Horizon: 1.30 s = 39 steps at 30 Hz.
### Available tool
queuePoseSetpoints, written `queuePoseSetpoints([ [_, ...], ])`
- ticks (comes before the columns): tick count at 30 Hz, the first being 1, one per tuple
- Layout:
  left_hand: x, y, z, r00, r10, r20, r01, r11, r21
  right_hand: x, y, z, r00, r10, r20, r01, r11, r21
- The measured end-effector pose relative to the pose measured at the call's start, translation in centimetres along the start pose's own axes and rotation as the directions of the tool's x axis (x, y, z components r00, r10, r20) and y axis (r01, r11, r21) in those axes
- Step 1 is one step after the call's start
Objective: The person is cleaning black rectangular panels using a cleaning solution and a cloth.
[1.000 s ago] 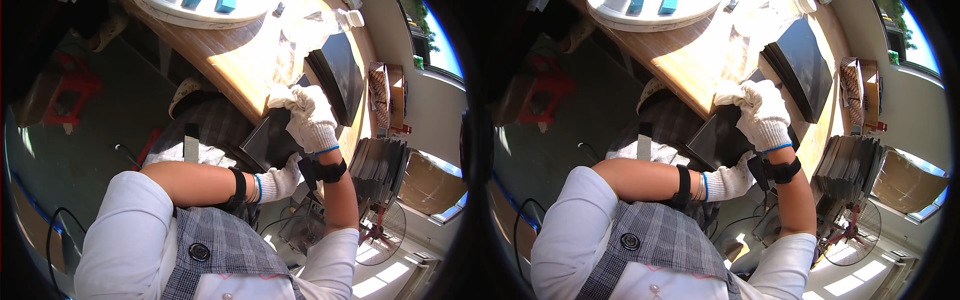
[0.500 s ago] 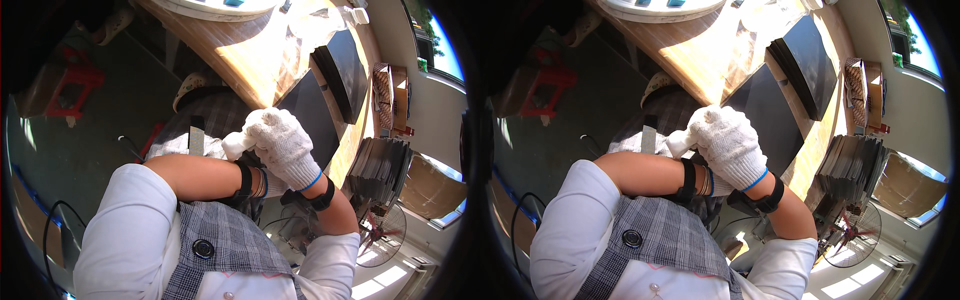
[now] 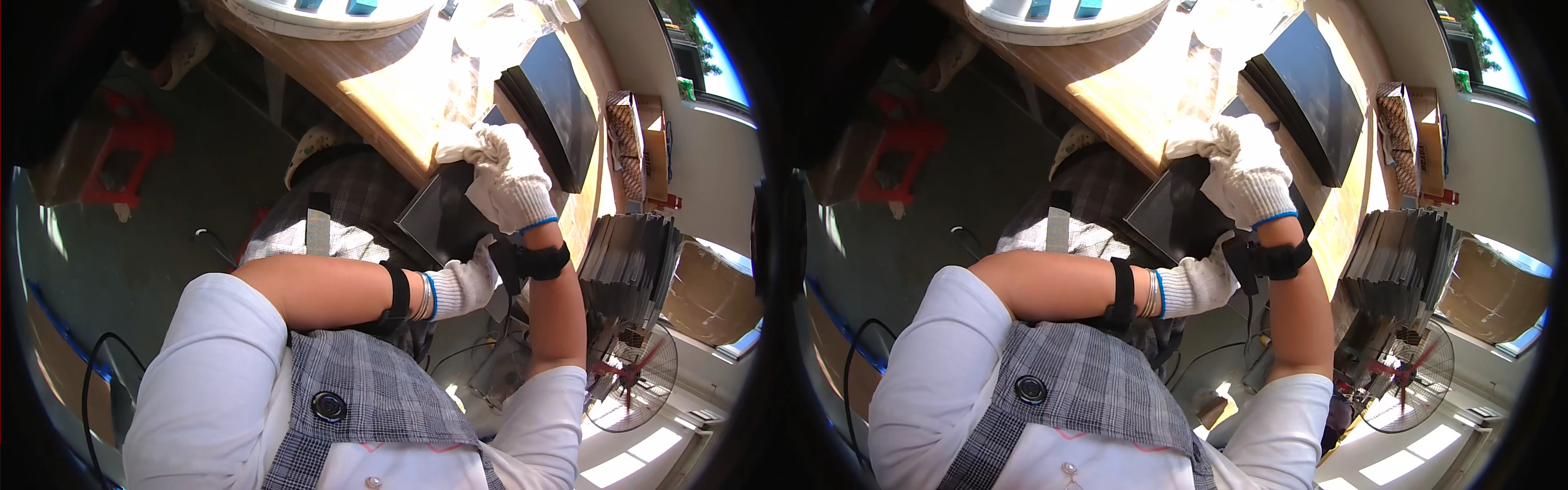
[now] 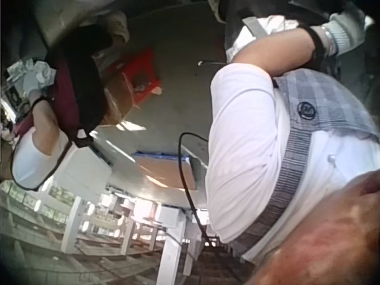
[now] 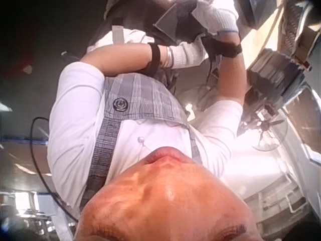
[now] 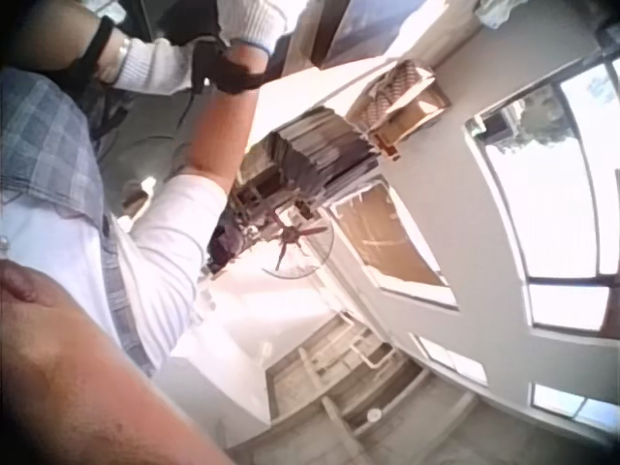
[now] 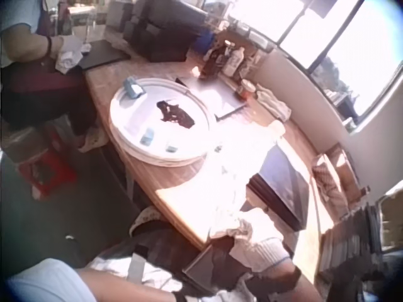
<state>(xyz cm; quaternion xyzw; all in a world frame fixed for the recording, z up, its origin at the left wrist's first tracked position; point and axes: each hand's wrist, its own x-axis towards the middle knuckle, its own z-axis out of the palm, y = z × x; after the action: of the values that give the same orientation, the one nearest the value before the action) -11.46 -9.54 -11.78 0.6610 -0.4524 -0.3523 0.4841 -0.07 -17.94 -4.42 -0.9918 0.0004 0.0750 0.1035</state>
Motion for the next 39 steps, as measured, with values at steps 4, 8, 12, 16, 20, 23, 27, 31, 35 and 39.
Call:
queuePoseSetpoints([
  [4,-1.3,-1.6,2.0,0.883,0.135,-0.449,-0.146,0.989,0.01,-0.6,-1.8,0.4,0.998,-0.06,-0.032,0.058,0.997,-0.055],
  [8,-3.9,0.2,-3.0,0.981,-0.191,-0.027,0.192,0.979,0.066,-1.8,-6.4,1.1,0.941,-0.332,0.066,0.338,0.936,-0.101],
  [12,-2.0,0.5,-1.3,0.996,0.084,-0.005,-0.077,0.928,0.366,1.3,1.0,-1.3,0.995,-0.028,-0.098,0.02,0.997,-0.075],
  [16,-1.4,2.4,-4.6,0.895,-0.046,0.444,-0.264,0.747,0.61,-0.4,-0.7,-1.2,0.995,0.087,-0.056,-0.088,0.996,-0.016],
  [20,-3.9,0.6,-2.9,0.946,-0.325,0.011,0.324,0.942,-0.083,-2.5,-6.5,-0.4,0.949,-0.256,0.185,0.268,0.962,-0.047],
  [23,-2.7,0.1,-1.1,0.99,-0.09,0.105,0.054,0.952,0.303,1.4,-3.8,-0.7,0.966,0.125,0.228,-0.121,0.992,-0.031],
  [27,-3.0,-0.4,-1.3,0.874,0.457,0.166,-0.32,0.282,0.905,2.6,0.2,-3.8,0.983,0.17,0.075,-0.157,0.975,-0.156],
  [31,-2.5,-1.0,-1.6,0.857,0.485,-0.176,-0.21,0.64,0.739,1.0,2.5,-1.1,0.963,0.271,0.005,-0.27,0.959,-0.087],
  [35,-2.5,0.8,-2.8,0.879,0.478,0.011,-0.24,0.422,0.874,-6.1,10.2,-1.6,0.92,0.373,-0.121,-0.385,0.917,-0.099],
  [39,-2.9,2.4,-5.5,0.903,0.373,0.214,-0.36,0.381,0.852,-9.2,9.4,-2.8,0.726,0.675,-0.134,-0.688,0.711,-0.144],
])
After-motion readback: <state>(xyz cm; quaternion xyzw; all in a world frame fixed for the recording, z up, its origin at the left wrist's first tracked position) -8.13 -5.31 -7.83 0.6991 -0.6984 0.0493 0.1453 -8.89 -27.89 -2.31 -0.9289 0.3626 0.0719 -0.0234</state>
